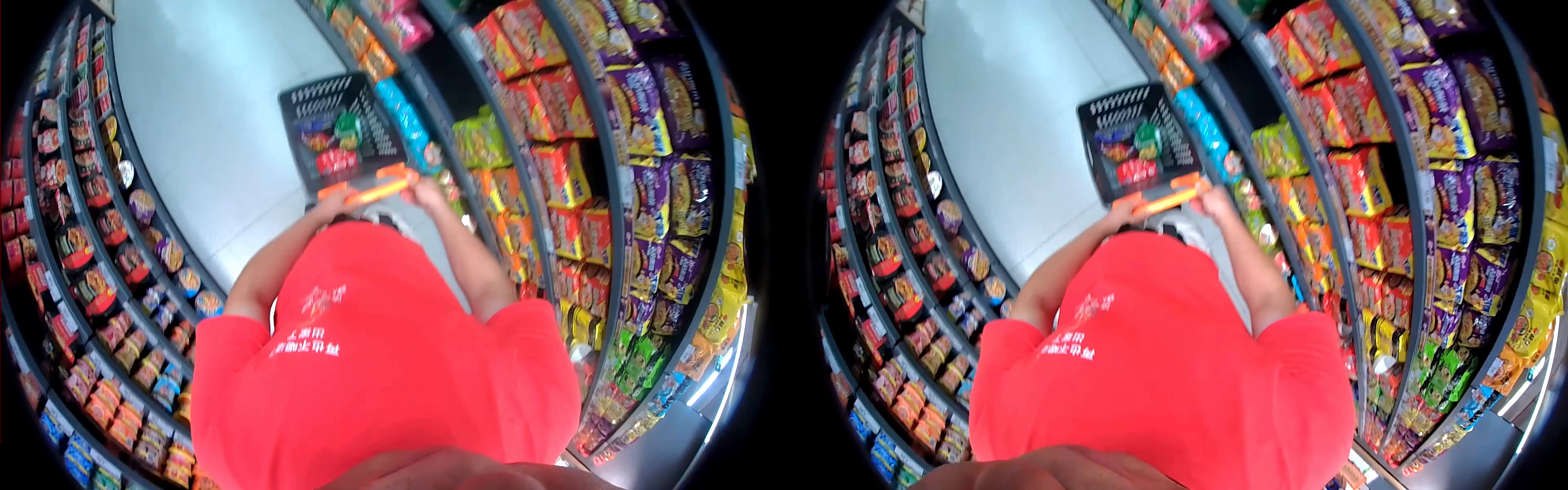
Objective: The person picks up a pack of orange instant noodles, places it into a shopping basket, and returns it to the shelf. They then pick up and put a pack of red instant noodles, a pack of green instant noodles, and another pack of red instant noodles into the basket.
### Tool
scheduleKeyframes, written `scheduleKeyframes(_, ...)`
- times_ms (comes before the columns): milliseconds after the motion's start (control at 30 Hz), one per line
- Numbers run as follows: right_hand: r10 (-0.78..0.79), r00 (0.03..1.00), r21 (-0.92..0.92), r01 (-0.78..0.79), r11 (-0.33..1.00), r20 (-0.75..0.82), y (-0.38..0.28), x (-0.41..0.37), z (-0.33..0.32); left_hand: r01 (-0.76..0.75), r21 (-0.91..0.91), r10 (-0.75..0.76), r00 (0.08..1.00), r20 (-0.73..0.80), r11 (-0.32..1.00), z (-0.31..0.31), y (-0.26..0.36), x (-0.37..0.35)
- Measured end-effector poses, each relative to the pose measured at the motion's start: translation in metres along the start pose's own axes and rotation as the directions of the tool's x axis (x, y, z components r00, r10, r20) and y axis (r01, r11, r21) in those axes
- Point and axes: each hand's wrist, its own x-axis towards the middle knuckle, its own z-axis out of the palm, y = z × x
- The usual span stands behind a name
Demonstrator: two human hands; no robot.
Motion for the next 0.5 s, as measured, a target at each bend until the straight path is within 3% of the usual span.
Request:
scheduleKeyframes(67,0.042,0.998,0.1,-0.046,0.994,0.04,-0.001,0.001,-0.001,0.03,-0.006,-0.03,0.999,-0.011,1.0,-0.001,0.005,0.0)
scheduleKeyframes(133,0.071,0.996,0.162,-0.08,0.984,0.06,-0.003,0.003,0.0,0.013,0.105,-0.005,0.997,-0.075,0.994,-0.004,0.021,-0.003)
scheduleKeyframes(200,0.101,0.993,0.155,-0.11,0.982,0.062,-0.013,-0.001,0.001,0.071,-0.006,-0.071,0.995,-0.068,0.997,-0.007,0.03,-0.005)
scheduleKeyframes(233,0.117,0.992,0.156,-0.124,0.98,0.055,-0.016,-0.003,0.001,0.102,0.079,-0.084,0.976,-0.2,0.992,-0.004,0.036,-0.007)
scheduleKeyframes(333,0.137,0.989,0.178,-0.146,0.973,0.06,-0.019,0.0,0.002,0.067,0.119,-0.021,0.935,-0.354,0.991,-0.024,0.057,-0.002)
scheduleKeyframes(367,0.142,0.989,0.163,-0.147,0.976,0.048,-0.021,0.0,0.005,0.041,-0.173,-0.102,0.927,-0.36,0.984,-0.037,0.097,-0.008)
scheduleKeyframes(400,0.121,0.991,0.174,-0.129,0.976,0.053,-0.019,0.002,0.005,0.02,-0.454,-0.19,0.924,-0.331,0.891,-0.055,0.157,-0.025)
scheduleKeyframes(433,0.103,0.993,0.184,-0.112,0.977,0.058,-0.017,0.005,0.006,-0.106,-0.532,-0.097,0.936,-0.34,0.84,-0.073,0.214,-0.045)
scheduleKeyframes(500,0.061,0.998,0.112,-0.059,0.992,-0.012,-0.028,-0.005,0.012,-0.323,-0.424,0.098,0.876,-0.472,0.846,-0.102,0.321,-0.1)
